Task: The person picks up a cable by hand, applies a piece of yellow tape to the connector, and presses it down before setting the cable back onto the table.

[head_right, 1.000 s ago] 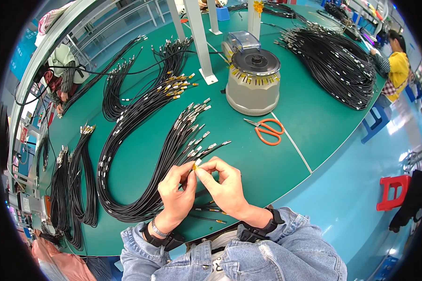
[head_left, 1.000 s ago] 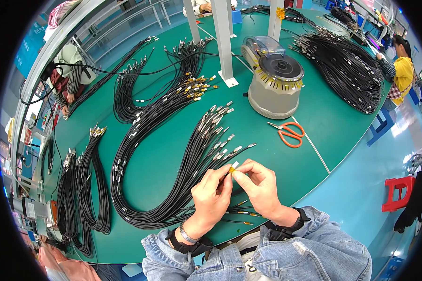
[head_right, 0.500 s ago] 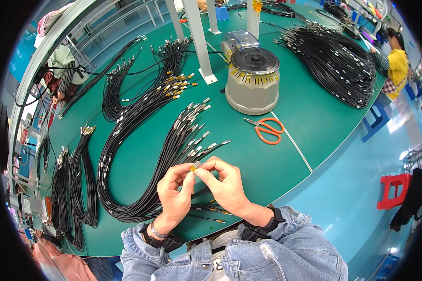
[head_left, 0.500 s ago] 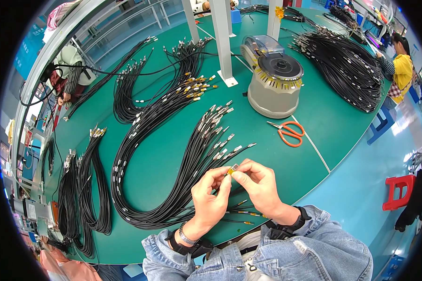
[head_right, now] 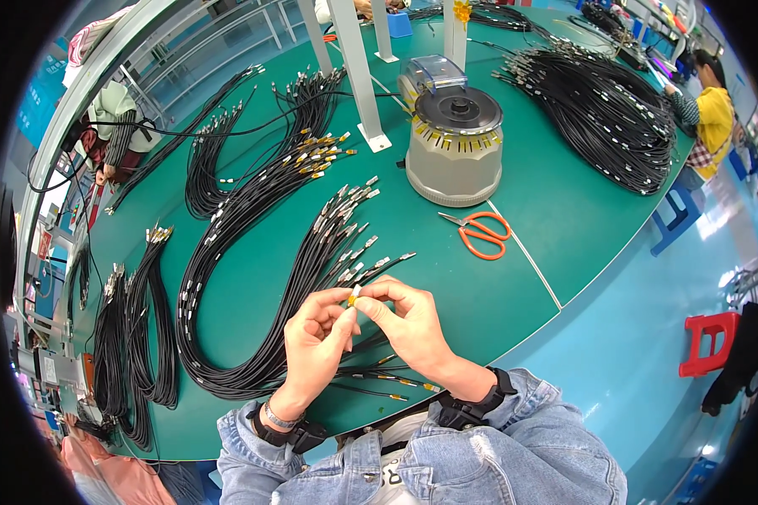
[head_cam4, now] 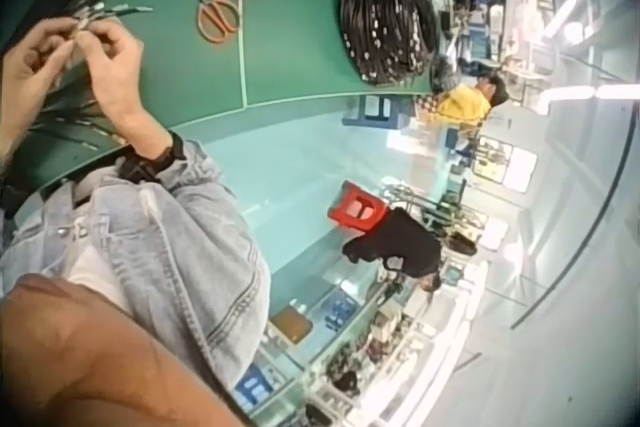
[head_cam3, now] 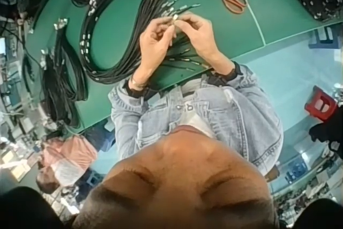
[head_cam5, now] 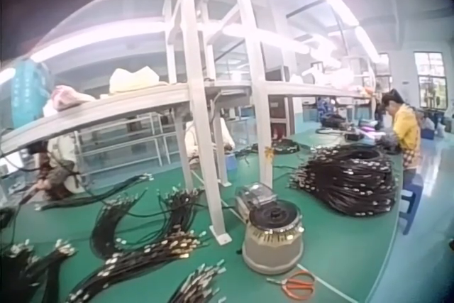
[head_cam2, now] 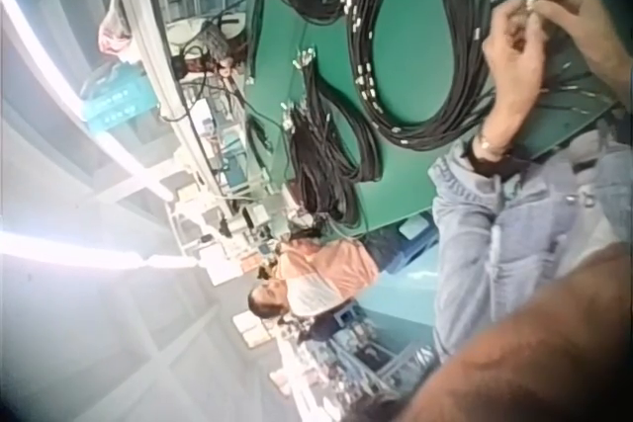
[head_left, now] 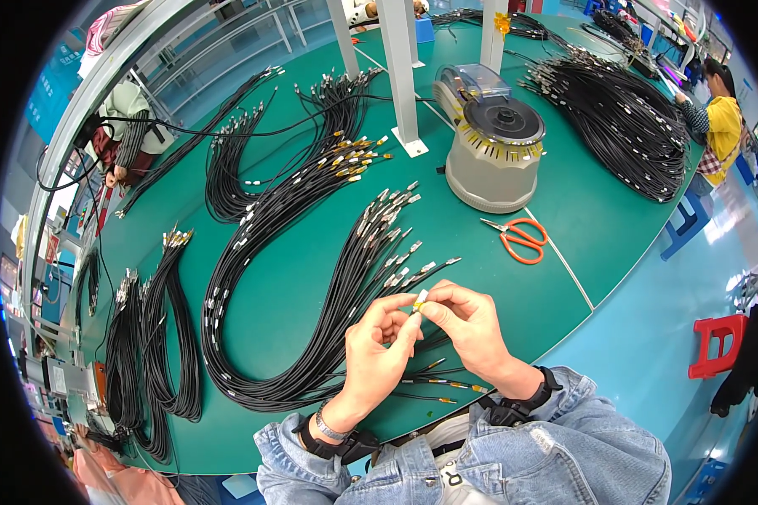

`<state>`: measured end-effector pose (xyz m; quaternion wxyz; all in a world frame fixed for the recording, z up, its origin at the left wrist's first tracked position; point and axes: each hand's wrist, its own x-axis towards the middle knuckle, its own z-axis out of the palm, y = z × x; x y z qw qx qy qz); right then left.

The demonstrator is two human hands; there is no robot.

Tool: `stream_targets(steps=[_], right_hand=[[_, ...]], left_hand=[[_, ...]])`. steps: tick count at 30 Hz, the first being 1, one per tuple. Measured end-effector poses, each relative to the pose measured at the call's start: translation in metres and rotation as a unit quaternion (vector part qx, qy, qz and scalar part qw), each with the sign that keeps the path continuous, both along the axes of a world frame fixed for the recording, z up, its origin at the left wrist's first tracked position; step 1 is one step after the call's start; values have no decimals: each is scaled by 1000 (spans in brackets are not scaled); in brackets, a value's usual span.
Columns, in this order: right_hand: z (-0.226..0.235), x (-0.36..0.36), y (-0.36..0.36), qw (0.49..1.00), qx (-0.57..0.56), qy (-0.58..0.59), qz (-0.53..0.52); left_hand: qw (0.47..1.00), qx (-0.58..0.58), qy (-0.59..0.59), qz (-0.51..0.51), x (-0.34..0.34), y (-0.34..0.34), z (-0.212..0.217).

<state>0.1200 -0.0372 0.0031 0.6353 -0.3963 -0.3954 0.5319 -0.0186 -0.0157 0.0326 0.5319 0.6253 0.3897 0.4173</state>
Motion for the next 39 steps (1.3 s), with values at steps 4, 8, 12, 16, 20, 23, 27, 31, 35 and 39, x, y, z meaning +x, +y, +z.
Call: stream_targets(steps=[4,8,12,16,20,23,27,31,35,39], right_hand=[[1,1,0,1000,10,-7,2],[1,1,-2,1000,12,-11,11],[4,2,-2,999,6,-16,28],[9,0,-2,999,-1,-15,29],[10,0,-4,999,-24,3,33],[11,-1,-4,999,-26,16,35],[5,-2,-3,999,-5,22,28],[0,-2,-1,1000,5,16,18],[1,-1,0,1000,-3,21,22],[0,-1,1,999,-10,29,21]], left_hand=[[993,-93,-76,1,-1,3,3],[992,-108,-69,0,-4,5,3],[997,-49,-67,-3,-3,3,-2],[995,-52,-81,24,-1,3,-4],[992,-75,-92,32,-2,4,-4],[992,-79,-92,33,-2,4,-3],[990,-98,-96,26,-2,3,-3],[990,-102,-98,11,-2,4,-4],[990,-103,-93,41,1,4,4],[996,-85,-19,27,-5,6,-3]])
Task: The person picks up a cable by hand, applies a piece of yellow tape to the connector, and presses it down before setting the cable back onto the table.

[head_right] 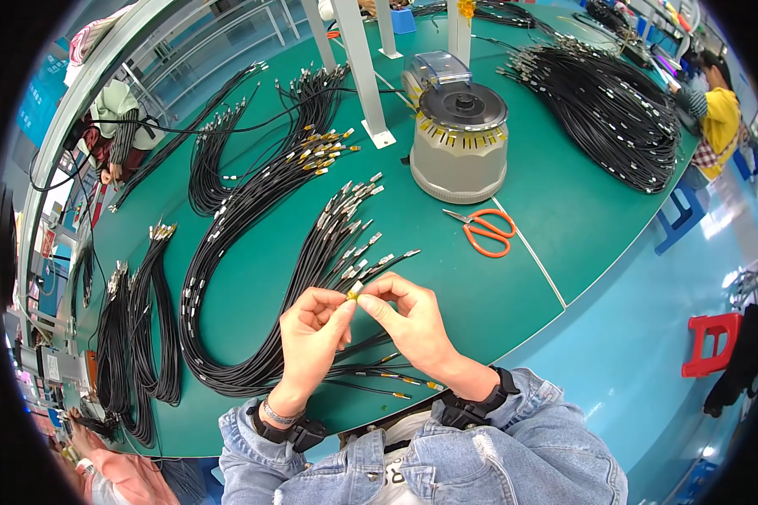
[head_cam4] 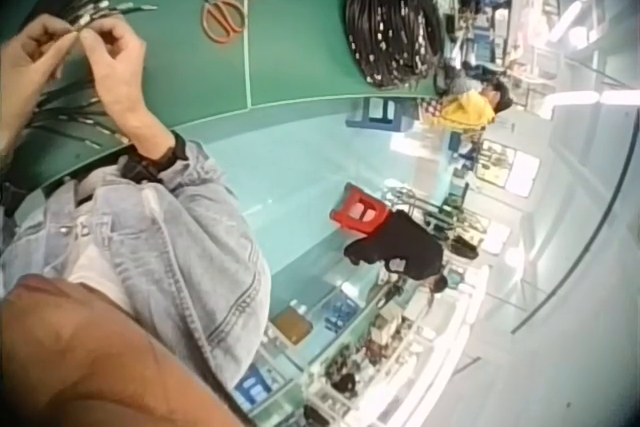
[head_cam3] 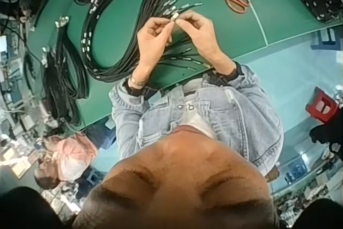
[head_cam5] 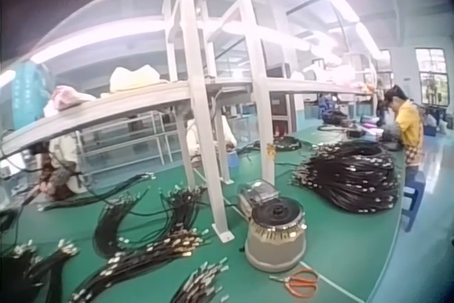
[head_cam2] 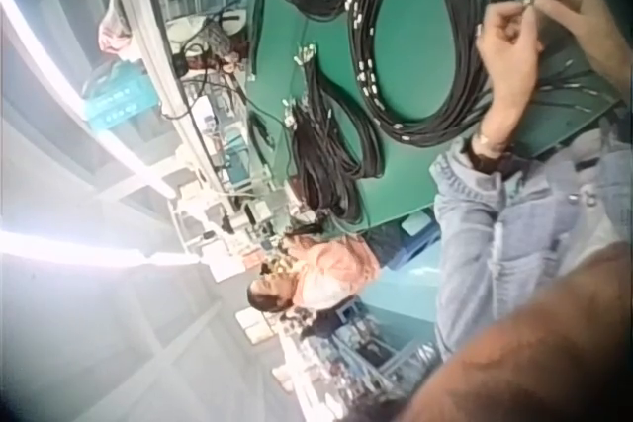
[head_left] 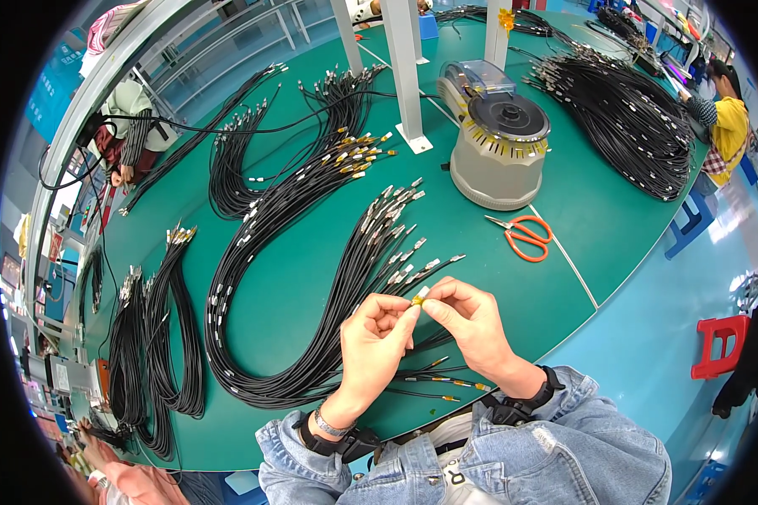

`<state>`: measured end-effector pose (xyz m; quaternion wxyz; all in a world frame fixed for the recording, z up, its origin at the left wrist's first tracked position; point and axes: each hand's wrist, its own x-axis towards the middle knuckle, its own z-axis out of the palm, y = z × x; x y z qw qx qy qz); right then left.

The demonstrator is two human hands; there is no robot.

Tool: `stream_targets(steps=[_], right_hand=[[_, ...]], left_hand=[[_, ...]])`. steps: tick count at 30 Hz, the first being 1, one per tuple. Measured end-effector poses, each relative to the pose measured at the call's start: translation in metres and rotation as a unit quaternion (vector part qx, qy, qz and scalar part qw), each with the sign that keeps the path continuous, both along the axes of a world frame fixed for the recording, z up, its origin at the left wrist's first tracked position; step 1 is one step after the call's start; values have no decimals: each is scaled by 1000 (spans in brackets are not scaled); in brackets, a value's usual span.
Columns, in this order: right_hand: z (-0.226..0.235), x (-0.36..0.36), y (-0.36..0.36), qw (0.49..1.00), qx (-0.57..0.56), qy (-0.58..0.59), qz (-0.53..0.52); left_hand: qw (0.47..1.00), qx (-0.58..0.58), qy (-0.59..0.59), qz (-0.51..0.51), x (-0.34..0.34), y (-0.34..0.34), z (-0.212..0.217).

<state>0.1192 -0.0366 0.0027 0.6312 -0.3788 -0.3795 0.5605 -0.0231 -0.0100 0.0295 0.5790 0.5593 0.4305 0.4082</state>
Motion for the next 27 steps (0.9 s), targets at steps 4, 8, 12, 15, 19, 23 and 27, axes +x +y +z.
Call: stream_targets(steps=[4,8,12,15,19,23,27], right_hand=[[-2,-1,0,1000,6,1,-5],[-1,-1,-1,1000,-3,-6,-11],[4,-3,-1,1000,-9,-13,-17],[5,-4,-2,1000,-11,-18,-23],[6,-4,-4,999,-27,-26,-31],[11,-4,-4,998,-37,-37,-39],[9,-3,-4,997,-31,-50,-39]], left_hand=[[1000,9,6,10,2,-2,2],[1000,22,10,0,3,-4,1],[999,32,16,-5,2,-5,1],[999,35,12,-8,2,-5,1],[999,35,1,-14,3,-5,-2],[999,36,-4,-23,2,-6,-2],[999,39,-5,-36,2,-5,-4]])
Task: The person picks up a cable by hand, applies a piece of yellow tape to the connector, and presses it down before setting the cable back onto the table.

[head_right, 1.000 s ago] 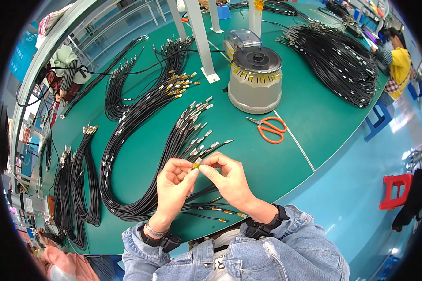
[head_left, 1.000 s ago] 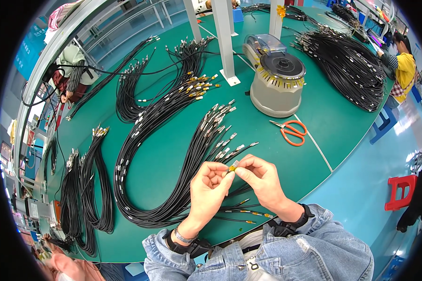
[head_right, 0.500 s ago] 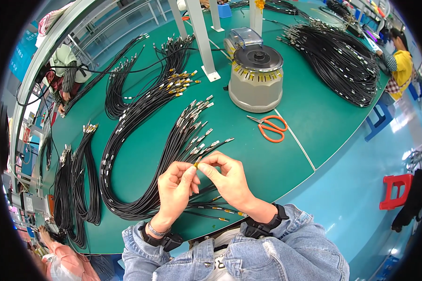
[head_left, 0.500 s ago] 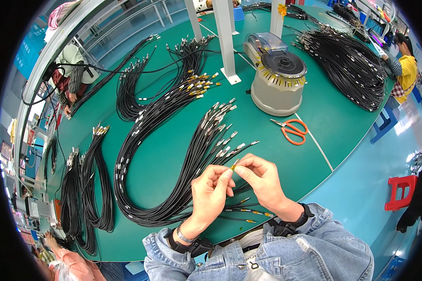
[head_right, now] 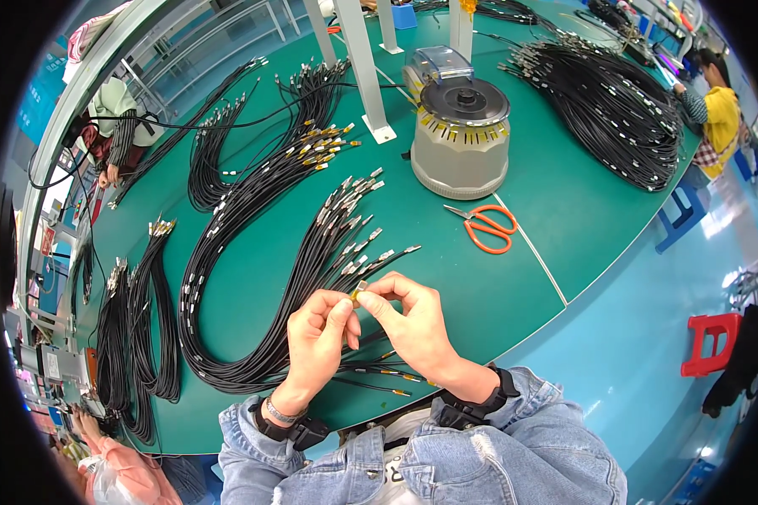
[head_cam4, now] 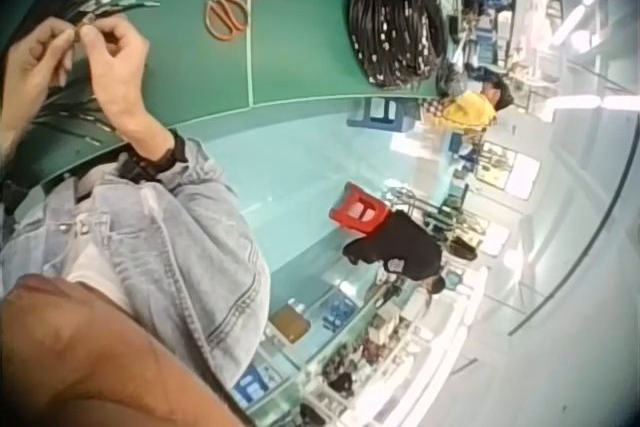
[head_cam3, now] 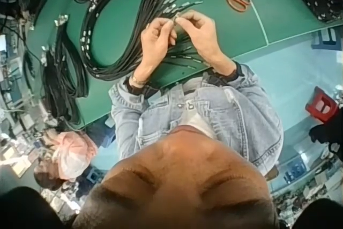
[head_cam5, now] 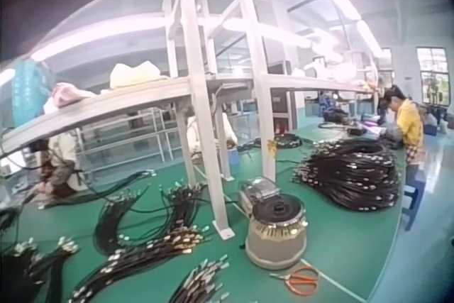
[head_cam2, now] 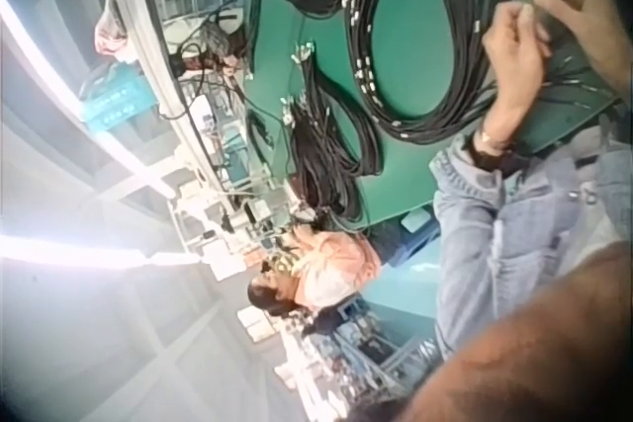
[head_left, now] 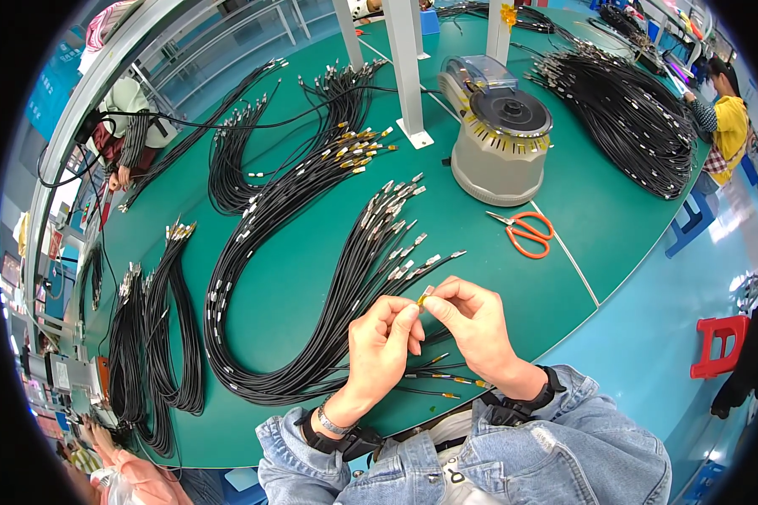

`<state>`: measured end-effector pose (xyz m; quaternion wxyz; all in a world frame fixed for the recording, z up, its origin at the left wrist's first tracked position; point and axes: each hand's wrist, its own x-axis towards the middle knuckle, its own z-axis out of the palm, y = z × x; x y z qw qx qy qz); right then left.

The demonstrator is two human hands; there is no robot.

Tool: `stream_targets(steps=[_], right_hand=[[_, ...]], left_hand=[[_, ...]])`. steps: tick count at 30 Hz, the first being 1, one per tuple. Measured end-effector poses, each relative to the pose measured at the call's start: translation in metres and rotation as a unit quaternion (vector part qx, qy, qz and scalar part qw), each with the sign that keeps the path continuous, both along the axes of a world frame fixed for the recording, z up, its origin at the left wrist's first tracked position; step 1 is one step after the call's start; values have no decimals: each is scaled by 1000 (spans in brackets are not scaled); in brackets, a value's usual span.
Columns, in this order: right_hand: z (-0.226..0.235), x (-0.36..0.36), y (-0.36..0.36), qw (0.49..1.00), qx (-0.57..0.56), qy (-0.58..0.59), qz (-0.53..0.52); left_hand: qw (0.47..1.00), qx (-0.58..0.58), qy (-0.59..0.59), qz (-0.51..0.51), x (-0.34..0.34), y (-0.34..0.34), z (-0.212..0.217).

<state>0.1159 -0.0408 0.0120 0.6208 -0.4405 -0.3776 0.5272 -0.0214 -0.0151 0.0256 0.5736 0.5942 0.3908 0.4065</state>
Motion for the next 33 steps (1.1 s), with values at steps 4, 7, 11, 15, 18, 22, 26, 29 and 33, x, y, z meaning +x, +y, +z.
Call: stream_targets(steps=[4,7,11,15,18,22,26,29,33], right_hand=[[-1,-1,0,1000,2,9,-2],[-6,-3,1,997,28,67,11],[-9,-6,3,991,36,127,28],[-11,-6,4,985,44,154,58],[-13,-6,4,984,36,163,68],[-21,-3,8,980,2,180,90],[-10,-3,7,975,-5,212,68],[-7,0,7,977,16,205,61],[-10,5,8,983,46,160,79]], left_hand=[[998,-47,-25,-25,-2,2,2],[991,-108,-48,-57,-6,7,7],[971,-191,-81,-118,-12,14,10],[961,-207,-103,-153,-14,17,6],[961,-203,-101,-159,-15,18,5],[955,-210,-115,-177,-15,20,4],[962,-200,-112,-149,-14,19,3],[974,-171,-68,-134,-10,15,7],[988,-130,-28,-83,-5,10,8]])
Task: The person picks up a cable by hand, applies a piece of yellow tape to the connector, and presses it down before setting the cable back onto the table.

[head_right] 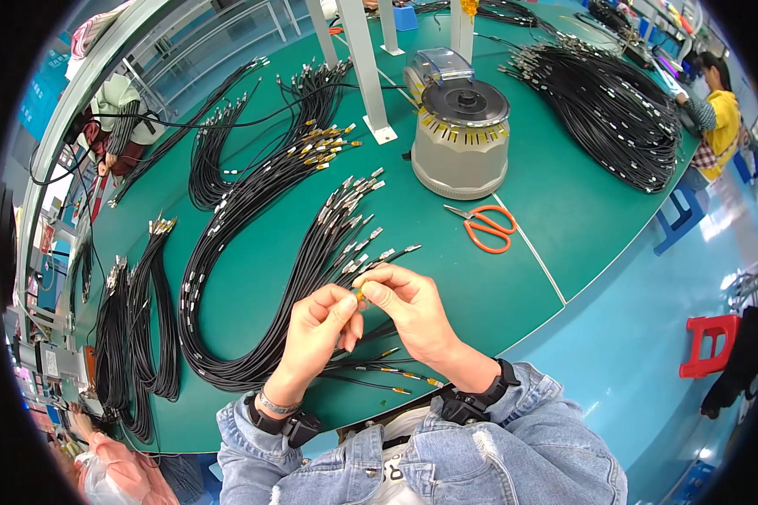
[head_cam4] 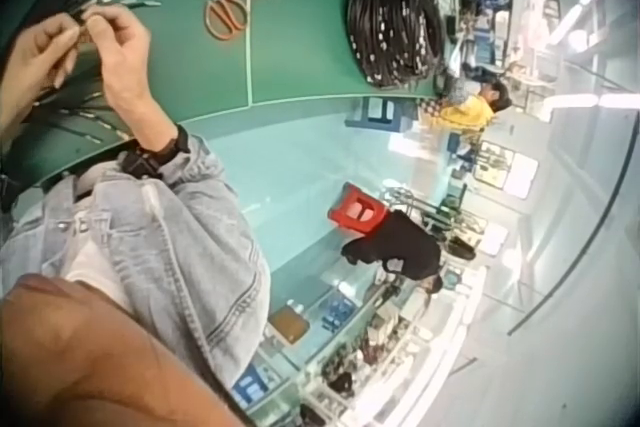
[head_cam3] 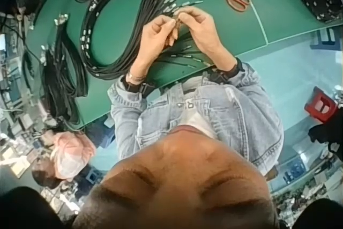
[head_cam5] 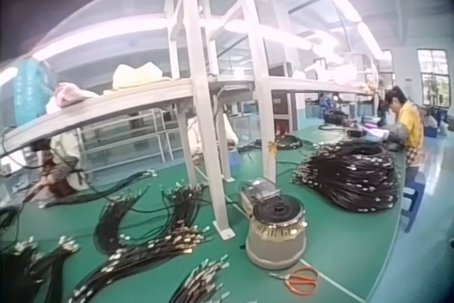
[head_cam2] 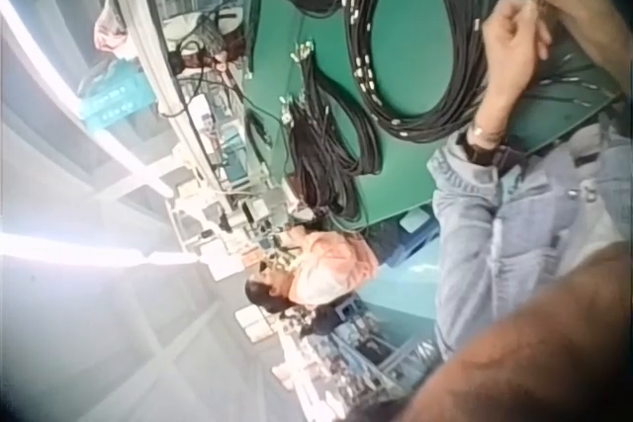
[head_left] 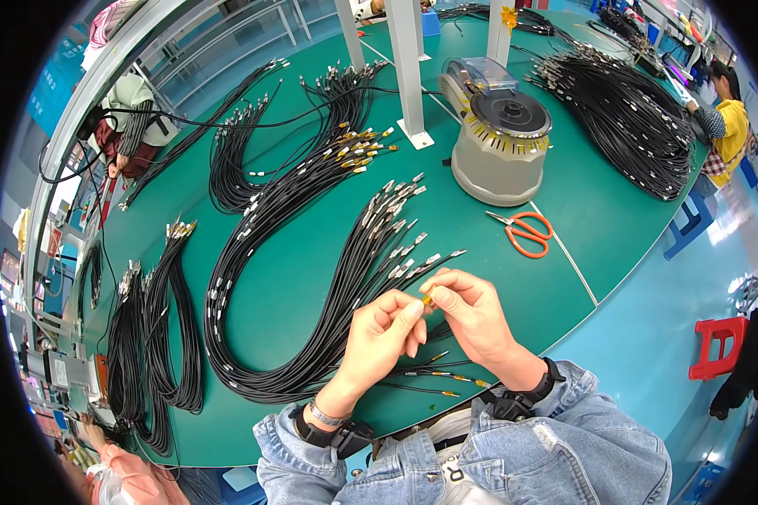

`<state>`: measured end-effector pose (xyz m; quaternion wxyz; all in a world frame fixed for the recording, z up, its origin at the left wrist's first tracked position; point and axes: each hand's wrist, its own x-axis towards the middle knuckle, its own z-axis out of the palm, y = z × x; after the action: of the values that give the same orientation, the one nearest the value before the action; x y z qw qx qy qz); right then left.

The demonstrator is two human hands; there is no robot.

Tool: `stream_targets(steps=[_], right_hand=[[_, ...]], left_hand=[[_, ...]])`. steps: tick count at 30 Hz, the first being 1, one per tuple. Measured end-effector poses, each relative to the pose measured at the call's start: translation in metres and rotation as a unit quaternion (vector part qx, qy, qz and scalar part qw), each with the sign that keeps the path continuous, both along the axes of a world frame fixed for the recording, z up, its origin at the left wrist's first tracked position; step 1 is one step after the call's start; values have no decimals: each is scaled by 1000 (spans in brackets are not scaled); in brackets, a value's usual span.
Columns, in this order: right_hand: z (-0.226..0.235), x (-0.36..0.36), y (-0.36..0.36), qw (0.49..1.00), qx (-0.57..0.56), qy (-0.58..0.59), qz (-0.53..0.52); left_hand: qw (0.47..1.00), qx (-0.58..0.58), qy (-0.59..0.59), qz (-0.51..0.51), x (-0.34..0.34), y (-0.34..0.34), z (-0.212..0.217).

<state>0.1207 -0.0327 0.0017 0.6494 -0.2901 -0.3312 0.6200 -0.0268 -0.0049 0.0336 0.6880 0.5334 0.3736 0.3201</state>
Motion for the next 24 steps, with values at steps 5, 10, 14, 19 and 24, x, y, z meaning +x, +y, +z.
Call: stream_targets(steps=[5,10,14,19,24], right_hand=[[-3,0,1,1000,6,-1,11],[-7,-5,-1,998,0,56,22],[-8,-4,-2,998,-25,55,25],[-6,2,-3,998,-33,52,27],[-1,12,-5,999,-25,-21,2]], left_hand=[[991,100,41,77,7,-9,0],[897,394,161,119,6,-9,-13],[847,481,191,120,7,-9,-15],[901,385,166,112,11,-12,-8],[910,364,175,89,10,-12,-17]])
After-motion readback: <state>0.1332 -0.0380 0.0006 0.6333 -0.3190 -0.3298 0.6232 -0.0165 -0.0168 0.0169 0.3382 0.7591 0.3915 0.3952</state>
